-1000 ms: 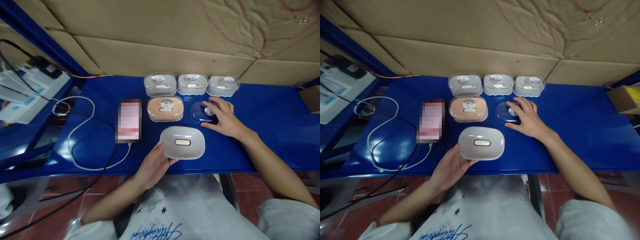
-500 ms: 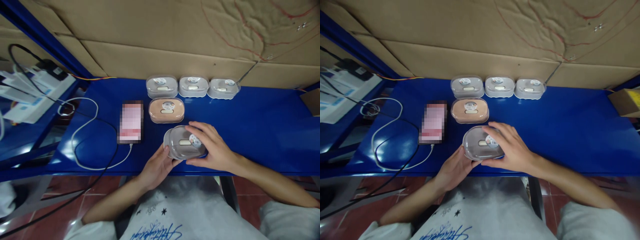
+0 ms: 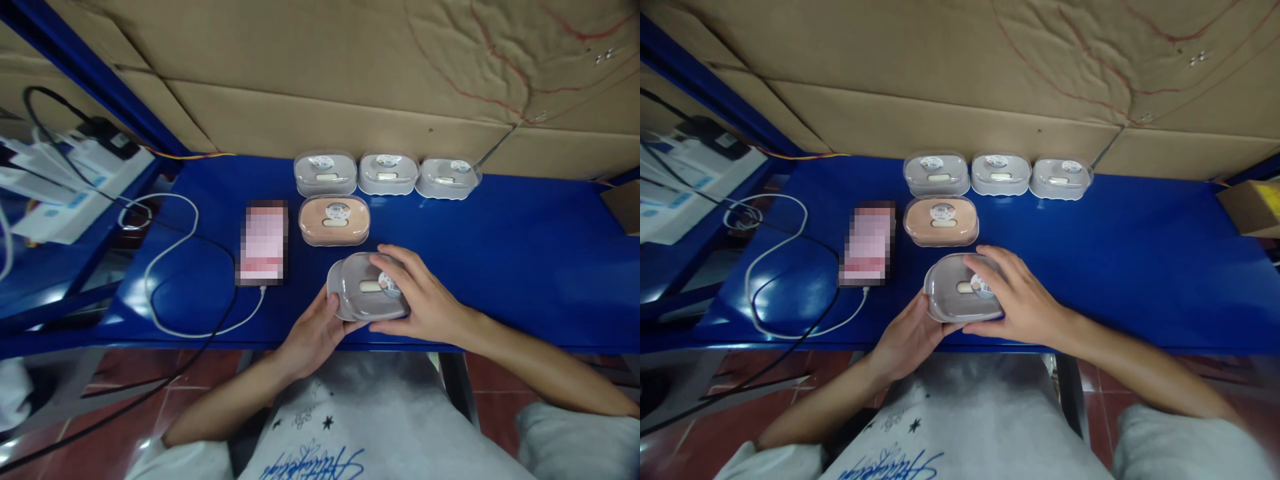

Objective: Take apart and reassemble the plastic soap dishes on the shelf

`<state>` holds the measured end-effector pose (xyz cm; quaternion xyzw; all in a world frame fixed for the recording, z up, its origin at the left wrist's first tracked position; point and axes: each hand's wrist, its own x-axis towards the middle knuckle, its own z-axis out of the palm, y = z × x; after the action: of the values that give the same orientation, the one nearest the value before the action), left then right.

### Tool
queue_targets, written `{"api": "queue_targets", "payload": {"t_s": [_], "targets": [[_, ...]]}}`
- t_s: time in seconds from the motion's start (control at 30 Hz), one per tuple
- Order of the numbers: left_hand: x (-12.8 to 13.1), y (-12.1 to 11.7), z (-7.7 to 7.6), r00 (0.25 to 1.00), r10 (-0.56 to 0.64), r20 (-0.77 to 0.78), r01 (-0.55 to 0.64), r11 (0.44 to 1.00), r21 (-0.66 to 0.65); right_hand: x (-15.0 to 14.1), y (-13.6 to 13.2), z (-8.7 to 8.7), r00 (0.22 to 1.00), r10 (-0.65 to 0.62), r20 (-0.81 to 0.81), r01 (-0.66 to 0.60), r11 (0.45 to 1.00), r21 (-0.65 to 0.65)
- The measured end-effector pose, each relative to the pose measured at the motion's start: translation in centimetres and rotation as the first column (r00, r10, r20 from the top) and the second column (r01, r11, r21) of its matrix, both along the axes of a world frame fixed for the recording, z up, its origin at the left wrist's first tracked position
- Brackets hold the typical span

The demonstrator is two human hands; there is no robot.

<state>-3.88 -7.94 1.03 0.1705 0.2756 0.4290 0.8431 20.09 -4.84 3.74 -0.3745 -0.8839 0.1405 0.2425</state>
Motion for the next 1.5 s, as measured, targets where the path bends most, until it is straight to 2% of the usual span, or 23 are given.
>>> {"api": "queue_targets", "payload": {"t_s": [0.1, 0.27, 0.43, 0.63, 0.8, 0.9, 0.97, 1.0, 1.07, 1.13, 1.2, 1.3, 1.5], "targets": [[-0.1, 0.0, 0.0, 1.000, 0.003, -0.007, -0.003, 1.000, -0.011, 0.4, 0.4, 0.1, 0.999, 0.047, 0.002, -0.047, 0.999, 0.002], [-0.1, 0.2, 0.4, 0.999, 0.042, 0.034, -0.044, 0.998, 0.039, 0.5, 2.3, 1.1, 0.997, 0.081, -0.012, -0.080, 0.993, 0.091], [-0.2, 0.5, 0.6, 0.998, 0.054, 0.024, -0.055, 0.998, 0.021, -0.3, 6.8, 2.4, 0.999, 0.046, 0.010, -0.047, 0.982, 0.184], [-0.4, 0.6, 0.7, 0.999, 0.040, -0.024, -0.040, 0.999, 0.032, -3.0, 12.2, 2.8, 0.990, 0.045, 0.131, -0.066, 0.985, 0.161], [-0.4, 0.6, 0.7, 0.999, 0.029, -0.043, -0.028, 0.999, 0.032, -4.4, 13.1, 3.1, 0.984, 0.047, 0.174, -0.079, 0.980, 0.184], [-0.3, 0.6, 0.7, 0.999, 0.020, -0.040, -0.018, 0.999, 0.036, -3.5, 13.5, 3.3, 0.993, 0.098, 0.059, -0.106, 0.981, 0.161], [-0.3, 0.7, 0.6, 0.999, 0.013, -0.041, -0.011, 0.999, 0.040, -2.2, 14.4, 3.0, 0.998, 0.058, -0.028, -0.054, 0.990, 0.129], [-0.3, 0.7, 0.6, 0.999, 0.009, -0.043, -0.007, 0.999, 0.043, -1.4, 14.9, 2.7, 0.999, -0.003, -0.043, 0.008, 0.994, 0.111], [-0.4, 0.7, 0.6, 0.999, 0.004, -0.048, -0.002, 0.999, 0.047, 0.3, 16.0, 1.8, 0.985, -0.173, 0.016, 0.171, 0.982, 0.084], [-0.4, 0.7, 0.6, 0.999, 0.002, -0.054, 0.000, 0.999, 0.046, 1.8, 16.6, 0.7, 0.941, -0.300, 0.156, 0.291, 0.954, 0.076], [-0.4, 0.7, 0.7, 0.998, 0.000, -0.059, 0.003, 0.999, 0.044, 2.9, 16.4, -0.4, 0.901, -0.335, 0.275, 0.323, 0.942, 0.089], [-0.5, 0.7, 0.8, 0.998, -0.012, -0.059, 0.014, 0.999, 0.049, 3.9, 14.7, -1.1, 0.883, -0.330, 0.334, 0.297, 0.944, 0.145], [-0.6, 0.8, 0.6, 0.999, -0.031, -0.043, 0.034, 0.997, 0.068, 5.1, 8.9, -0.1, 0.886, -0.322, 0.334, 0.244, 0.936, 0.255]]}}
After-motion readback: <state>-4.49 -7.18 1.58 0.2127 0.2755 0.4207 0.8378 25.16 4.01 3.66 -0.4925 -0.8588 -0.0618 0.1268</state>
